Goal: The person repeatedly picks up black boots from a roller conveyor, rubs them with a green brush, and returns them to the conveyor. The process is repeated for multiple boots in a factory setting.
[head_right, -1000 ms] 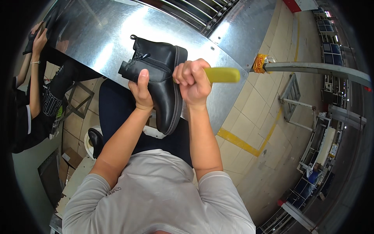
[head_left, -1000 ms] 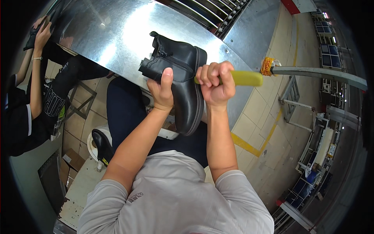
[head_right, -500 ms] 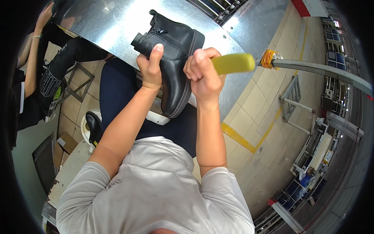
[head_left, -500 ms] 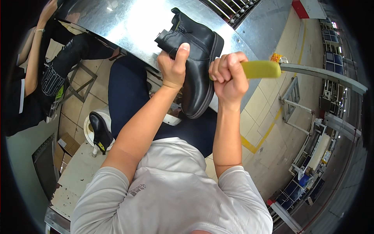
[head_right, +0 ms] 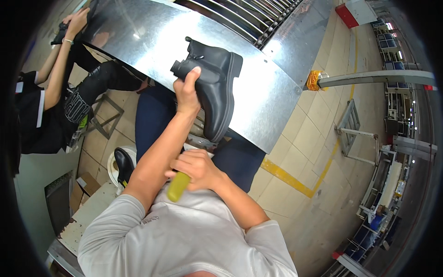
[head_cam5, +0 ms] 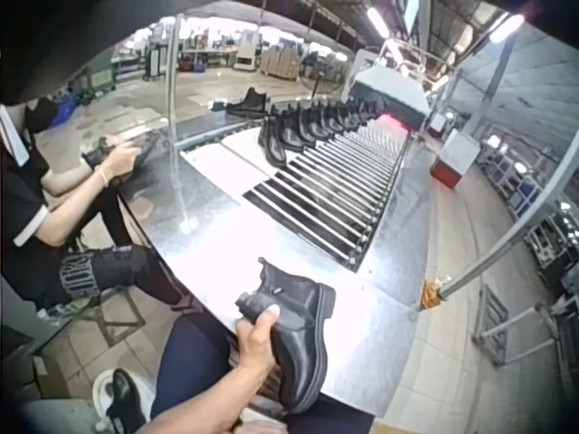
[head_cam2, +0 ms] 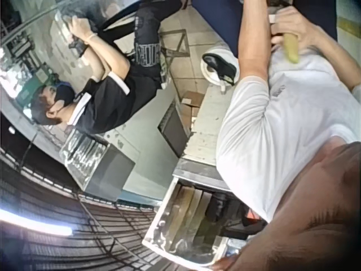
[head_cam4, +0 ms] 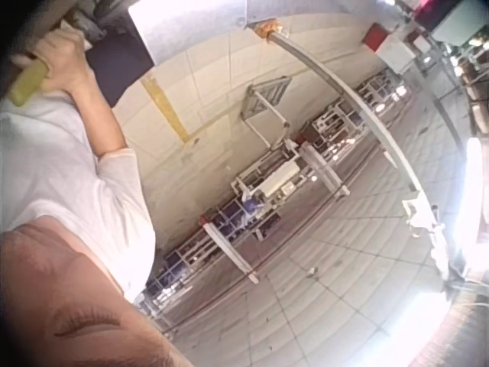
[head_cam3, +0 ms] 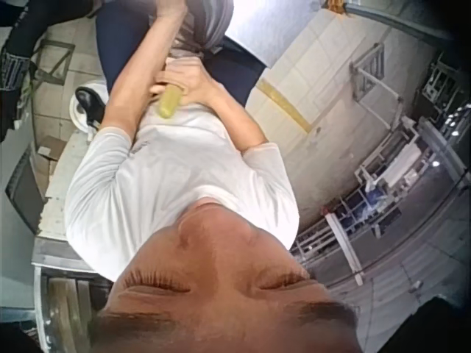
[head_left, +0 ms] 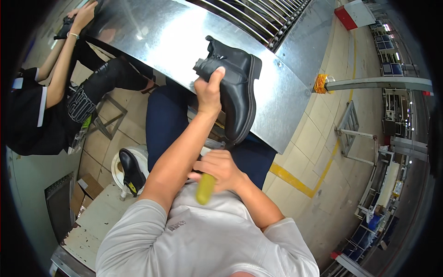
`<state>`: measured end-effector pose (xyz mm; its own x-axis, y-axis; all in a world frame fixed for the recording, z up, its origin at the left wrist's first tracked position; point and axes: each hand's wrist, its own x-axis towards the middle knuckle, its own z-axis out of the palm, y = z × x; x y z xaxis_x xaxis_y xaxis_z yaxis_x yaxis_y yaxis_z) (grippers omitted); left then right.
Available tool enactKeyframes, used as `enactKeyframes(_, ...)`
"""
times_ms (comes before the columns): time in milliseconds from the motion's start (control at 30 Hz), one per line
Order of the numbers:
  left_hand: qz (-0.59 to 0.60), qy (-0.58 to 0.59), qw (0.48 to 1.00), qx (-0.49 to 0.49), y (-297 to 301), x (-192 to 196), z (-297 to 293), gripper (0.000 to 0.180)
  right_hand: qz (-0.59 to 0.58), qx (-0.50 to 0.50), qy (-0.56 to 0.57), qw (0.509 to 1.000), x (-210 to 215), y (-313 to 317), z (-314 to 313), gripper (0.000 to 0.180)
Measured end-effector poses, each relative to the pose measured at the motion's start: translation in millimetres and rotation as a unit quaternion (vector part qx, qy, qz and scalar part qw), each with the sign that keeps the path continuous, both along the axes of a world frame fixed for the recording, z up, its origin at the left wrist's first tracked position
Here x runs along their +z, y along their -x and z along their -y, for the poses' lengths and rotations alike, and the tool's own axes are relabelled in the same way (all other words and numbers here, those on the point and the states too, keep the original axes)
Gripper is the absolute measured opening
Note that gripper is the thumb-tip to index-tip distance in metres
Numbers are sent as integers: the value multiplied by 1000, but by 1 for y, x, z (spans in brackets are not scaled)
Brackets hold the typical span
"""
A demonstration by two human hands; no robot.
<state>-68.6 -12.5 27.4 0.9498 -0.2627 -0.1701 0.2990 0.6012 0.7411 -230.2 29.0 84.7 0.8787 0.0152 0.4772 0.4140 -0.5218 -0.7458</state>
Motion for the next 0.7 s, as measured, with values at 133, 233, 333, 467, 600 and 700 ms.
enactKeyframes(133, 70, 53, 995, -50, -8, 33, -61, 24, 39, -108, -153, 981, 23, 31, 23, 28)
enactKeyframes(233, 249, -98, 955, -129, -28, 44, -118, 41, -61, -225, -265, 935, 20, 36, 47, 29)
enactKeyframes(333, 425, -254, 845, -200, -47, 43, -162, 56, -5, -278, -296, 914, 2, 0, 78, 26)
enactKeyframes(467, 511, -341, 723, -315, -40, 37, -177, 71, -77, -226, -599, 765, 1, -37, 111, 22)
enactKeyframes(600, 543, -355, 733, -205, -7, 13, -167, 66, 25, -186, -737, 649, -21, -67, 121, 32)
enactKeyframes(700, 494, -418, 739, -185, 7, 21, -169, 62, 41, -174, -753, 634, -30, -77, 122, 34)
